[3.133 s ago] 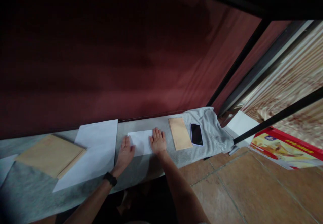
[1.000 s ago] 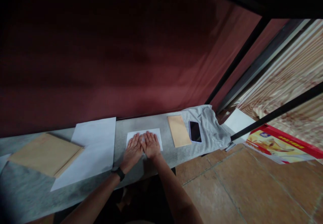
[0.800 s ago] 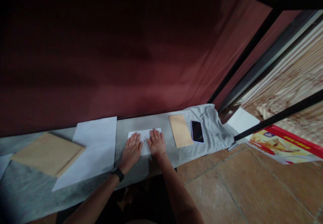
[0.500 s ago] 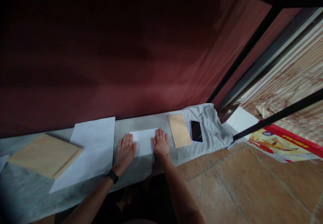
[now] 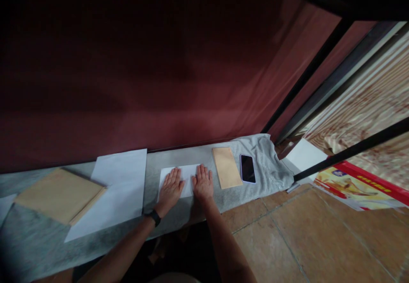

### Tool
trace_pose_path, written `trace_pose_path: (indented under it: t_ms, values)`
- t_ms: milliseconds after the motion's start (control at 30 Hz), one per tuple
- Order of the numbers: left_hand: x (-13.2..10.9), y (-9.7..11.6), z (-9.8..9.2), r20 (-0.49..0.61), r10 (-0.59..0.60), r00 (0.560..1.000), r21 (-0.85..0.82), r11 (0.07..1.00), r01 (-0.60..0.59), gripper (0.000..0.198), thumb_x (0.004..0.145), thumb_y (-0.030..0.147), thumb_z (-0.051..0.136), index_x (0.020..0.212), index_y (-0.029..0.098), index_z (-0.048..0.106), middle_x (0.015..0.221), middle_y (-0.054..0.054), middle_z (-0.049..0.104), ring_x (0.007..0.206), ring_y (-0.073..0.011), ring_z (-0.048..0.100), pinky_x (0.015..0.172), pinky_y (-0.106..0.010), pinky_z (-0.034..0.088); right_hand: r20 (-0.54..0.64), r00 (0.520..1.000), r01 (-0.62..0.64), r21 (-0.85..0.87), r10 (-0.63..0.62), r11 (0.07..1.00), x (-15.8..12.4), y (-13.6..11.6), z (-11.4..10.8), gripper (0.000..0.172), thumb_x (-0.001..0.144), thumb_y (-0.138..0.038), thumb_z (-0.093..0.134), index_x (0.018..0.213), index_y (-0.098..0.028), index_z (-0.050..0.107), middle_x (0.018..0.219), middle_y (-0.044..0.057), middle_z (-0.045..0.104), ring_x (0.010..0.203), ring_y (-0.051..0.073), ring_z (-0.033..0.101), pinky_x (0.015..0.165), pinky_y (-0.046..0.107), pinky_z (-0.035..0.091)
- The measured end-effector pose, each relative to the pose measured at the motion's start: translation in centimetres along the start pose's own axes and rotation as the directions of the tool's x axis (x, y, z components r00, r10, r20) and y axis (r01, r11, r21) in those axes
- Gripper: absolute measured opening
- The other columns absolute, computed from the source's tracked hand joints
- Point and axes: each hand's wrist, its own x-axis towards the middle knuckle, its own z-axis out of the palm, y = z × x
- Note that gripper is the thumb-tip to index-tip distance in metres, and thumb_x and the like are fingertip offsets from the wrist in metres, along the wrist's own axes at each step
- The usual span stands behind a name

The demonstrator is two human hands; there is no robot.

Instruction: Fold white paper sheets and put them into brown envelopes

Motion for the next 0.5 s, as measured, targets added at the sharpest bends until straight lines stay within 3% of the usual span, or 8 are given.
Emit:
trace_pose_path:
  t_ms: [133, 267, 500]
  values:
    - [-0.6, -1.9, -1.3, -0.003, -0.056, 0.998, 0.057, 0.997, 0.056, 0.061, 0.099, 0.036, 0.034, 0.152, 0.005, 0.037, 0.159, -0.02, 0.036, 0.151, -0.0281, 0.027, 0.124, -0.048, 0.021, 0.013, 1.0, -0.008, 0.002, 0.008, 1.0, 0.1, 0.1, -0.3, 0.055, 0.105, -0.036, 0.037, 0.154, -0.011, 0.038, 0.156, 0.018, 0.041, 0.145, 0.031, 0.038, 0.119, 0.053, 0.023]
    - [-0.8, -2.0, -1.9, 0.002, -0.06, 0.998, 0.072, 0.996, 0.06, 0.062, 0.099, 0.036, 0.033, 0.151, 0.004, 0.037, 0.159, -0.021, 0.035, 0.151, -0.0293, 0.027, 0.123, -0.05, 0.021, 0.016, 0.999, -0.03, 0.006, 0.03, 1.0, 0.3, -1.2, -0.7, 0.055, 0.106, -0.036, 0.034, 0.153, -0.008, 0.037, 0.156, 0.019, 0.039, 0.146, 0.033, 0.035, 0.12, 0.057, 0.021]
    - [-1.0, -2.2, -2.2, 0.048, -0.016, 0.999, 0.088, 0.996, 0.012, 0.058, 0.097, 0.027, 0.031, 0.15, 0.005, 0.04, 0.16, -0.02, 0.035, 0.152, -0.0284, 0.024, 0.123, -0.049, 0.022, 0.073, 0.988, 0.127, 0.102, -0.135, 0.987, -1.3, -5.6, 0.8, 0.056, 0.106, -0.041, 0.037, 0.156, -0.017, 0.034, 0.157, 0.012, 0.04, 0.147, 0.026, 0.035, 0.121, 0.049, 0.025]
